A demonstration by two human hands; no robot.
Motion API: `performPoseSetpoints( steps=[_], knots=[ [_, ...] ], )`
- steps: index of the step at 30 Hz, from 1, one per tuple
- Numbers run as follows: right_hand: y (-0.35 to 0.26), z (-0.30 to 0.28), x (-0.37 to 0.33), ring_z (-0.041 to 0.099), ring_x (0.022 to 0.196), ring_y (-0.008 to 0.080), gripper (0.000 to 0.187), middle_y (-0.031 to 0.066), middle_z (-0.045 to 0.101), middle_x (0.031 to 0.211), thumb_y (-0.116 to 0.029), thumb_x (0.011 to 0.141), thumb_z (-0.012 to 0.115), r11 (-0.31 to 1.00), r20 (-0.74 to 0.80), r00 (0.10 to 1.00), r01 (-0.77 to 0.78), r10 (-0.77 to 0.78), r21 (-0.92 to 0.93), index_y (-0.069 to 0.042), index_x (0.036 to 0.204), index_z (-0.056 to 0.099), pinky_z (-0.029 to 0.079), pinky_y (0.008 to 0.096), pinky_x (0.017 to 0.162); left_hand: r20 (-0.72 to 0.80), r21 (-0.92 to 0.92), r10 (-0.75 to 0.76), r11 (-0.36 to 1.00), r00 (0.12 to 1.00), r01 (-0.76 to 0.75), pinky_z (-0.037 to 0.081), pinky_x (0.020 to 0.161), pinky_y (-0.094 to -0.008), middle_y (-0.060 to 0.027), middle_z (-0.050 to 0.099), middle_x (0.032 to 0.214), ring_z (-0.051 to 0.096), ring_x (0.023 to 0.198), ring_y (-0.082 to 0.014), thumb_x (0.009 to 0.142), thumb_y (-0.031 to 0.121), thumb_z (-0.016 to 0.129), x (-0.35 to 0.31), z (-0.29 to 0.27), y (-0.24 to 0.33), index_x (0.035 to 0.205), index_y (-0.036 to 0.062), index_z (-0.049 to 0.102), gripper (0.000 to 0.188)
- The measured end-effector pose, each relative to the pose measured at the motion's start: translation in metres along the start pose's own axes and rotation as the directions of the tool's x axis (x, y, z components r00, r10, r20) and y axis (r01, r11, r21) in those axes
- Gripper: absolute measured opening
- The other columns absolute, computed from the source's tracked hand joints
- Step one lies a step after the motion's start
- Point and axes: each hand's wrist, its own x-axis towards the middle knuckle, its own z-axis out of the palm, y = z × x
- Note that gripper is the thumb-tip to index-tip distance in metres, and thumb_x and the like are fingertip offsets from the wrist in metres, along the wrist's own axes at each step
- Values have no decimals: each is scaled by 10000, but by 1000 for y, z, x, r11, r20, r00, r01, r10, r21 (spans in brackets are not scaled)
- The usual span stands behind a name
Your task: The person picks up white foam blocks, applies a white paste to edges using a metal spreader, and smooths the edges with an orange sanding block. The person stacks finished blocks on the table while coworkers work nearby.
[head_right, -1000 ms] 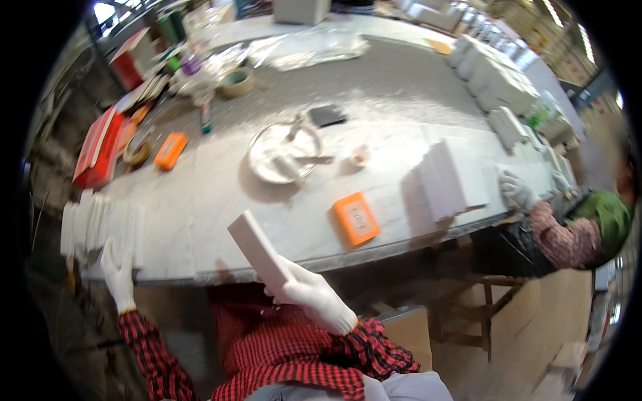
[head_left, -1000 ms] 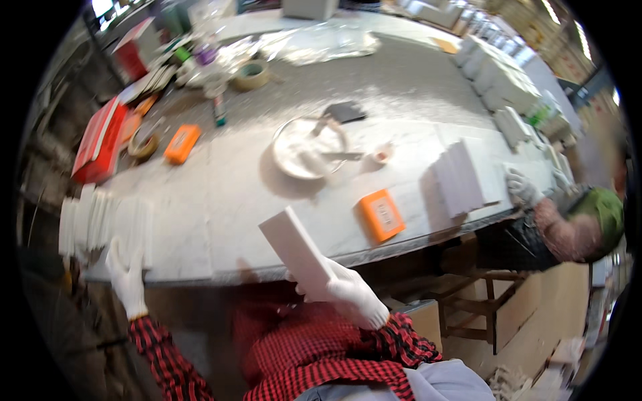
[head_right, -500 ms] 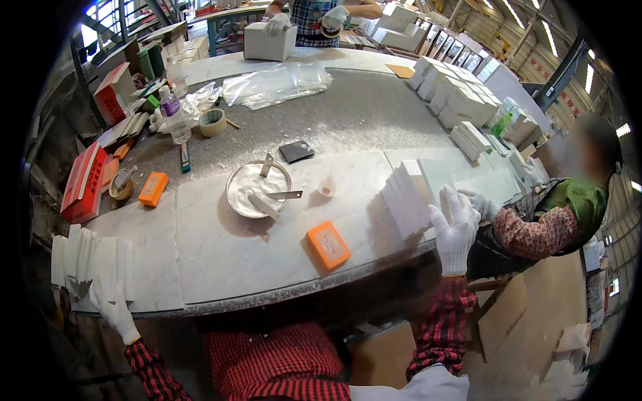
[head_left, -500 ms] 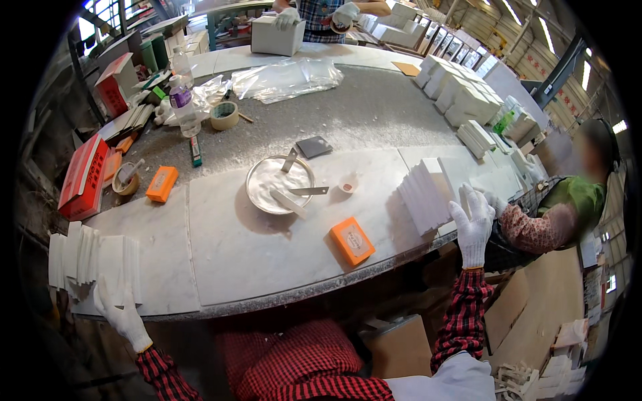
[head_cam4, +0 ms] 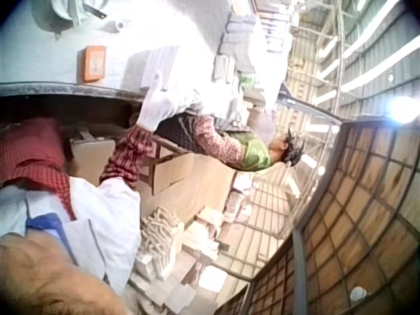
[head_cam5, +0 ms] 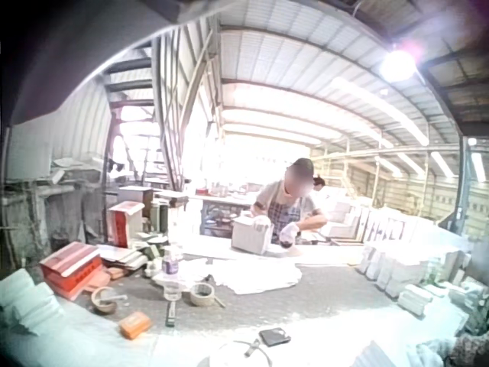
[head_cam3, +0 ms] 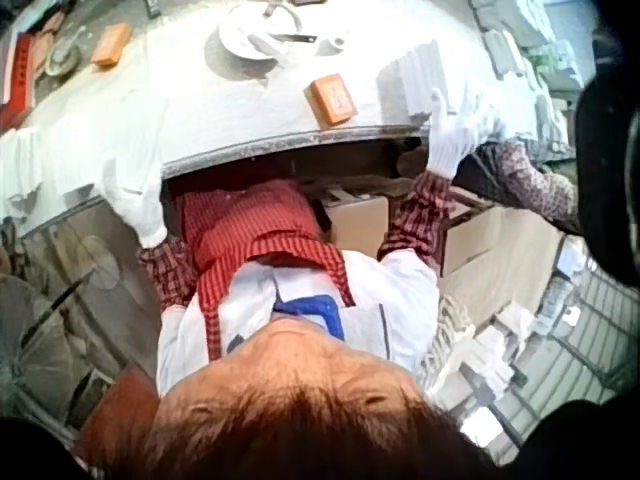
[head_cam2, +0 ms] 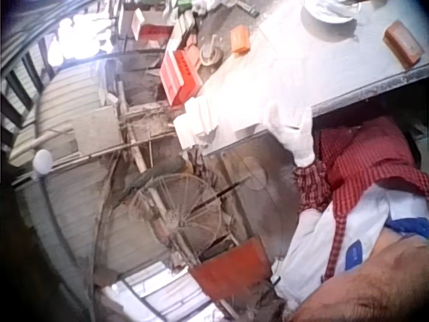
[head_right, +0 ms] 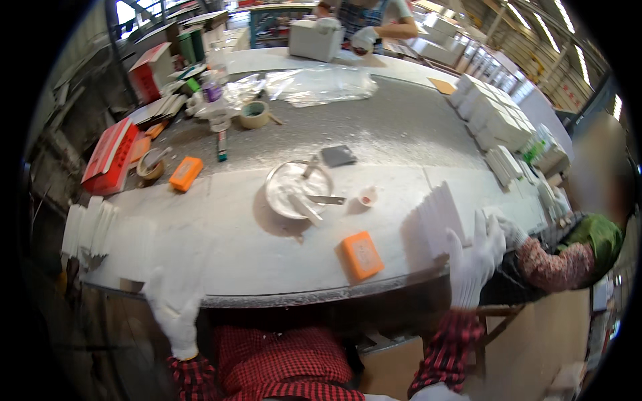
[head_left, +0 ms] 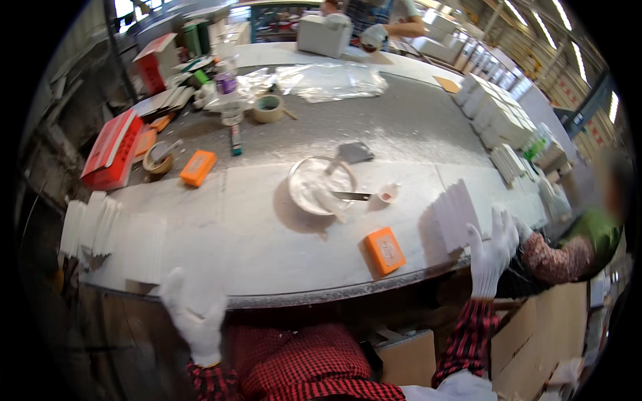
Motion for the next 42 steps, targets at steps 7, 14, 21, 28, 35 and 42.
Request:
performPoseSetpoints(
  steps=[7, 14, 21, 28, 35, 42],
  knots=[
    [-217, -69, -97, 596, 1249, 272, 576, 151, 594, 1393, -289, 1028, 688, -444, 688, 537, -831, -488, 335, -3, 1493, 506, 492, 416, 1067, 217, -62, 288, 958, 933, -282, 464, 1105, -482, -184, 532, 1424, 538, 1315, -371, 595, 38, 940, -6, 34, 40, 1411, 93, 558, 902],
    [-300, -69, -112, 564, 1350, 295, 498, 136, 575, 1451, -342, 1101, 567, -573, 698, 347, -812, -626, -110, -9, 1460, 473, 450, 498, 1150, 348, -289, 169, 955, 922, -66, 492, 1110, -463, -179, 517, 1463, 547, 1346, -344, 629, 36, 935, -22, 16, 26, 1620, 157, 344, 1161],
    [-310, -68, -117, 617, 1218, 213, 344, 33, 639, 1248, -260, 1062, 647, -591, 667, 315, -772, -675, -233, -75, 1336, 551, 482, 432, 1100, 640, -713, -273, 140, 719, 687, 388, 1213, -473, -197, 472, 1580, 472, 1469, -322, 1119, 412, 499, -20, 8, 17, 1680, 39, 154, 757],
    [-305, -52, -125, 619, 1129, 182, 239, 12, 634, 1168, -216, 1063, 642, -536, 698, 344, -842, -628, -66, -109, 1269, 584, 496, 431, 1036, 798, -526, -324, 37, 508, 849, 560, 1045, -555, -159, 519, 1532, 570, 1373, -338, 1118, 429, 488, -22, 22, 6, 1561, 63, 415, 579],
    [-312, -56, -109, 651, 1122, 186, 492, 71, 661, 1245, -280, 1009, 741, -634, 832, 257, -761, -492, -139, -21, 1390, 566, 537, 371, 951, 740, -598, -340, 62, 580, 799, 595, 986, -595, -163, 568, 1480, 632, 1291, -363, 1102, 356, 558, -35, 30, 11, 1541, 77, 439, 534],
    [-296, -65, -120, 648, 1122, 191, 606, 111, 648, 1286, -53, 895, 772, -318, 594, 352, -933, -724, 166, 27, 1435, 509, 545, 337, 927, 632, -671, -387, 161, 672, 724, 622, 952, -568, -160, 583, 1467, 646, 1273, -361, 1084, 436, 572, -39, 31, 8, 1537, 101, 444, 578]
  ],
)
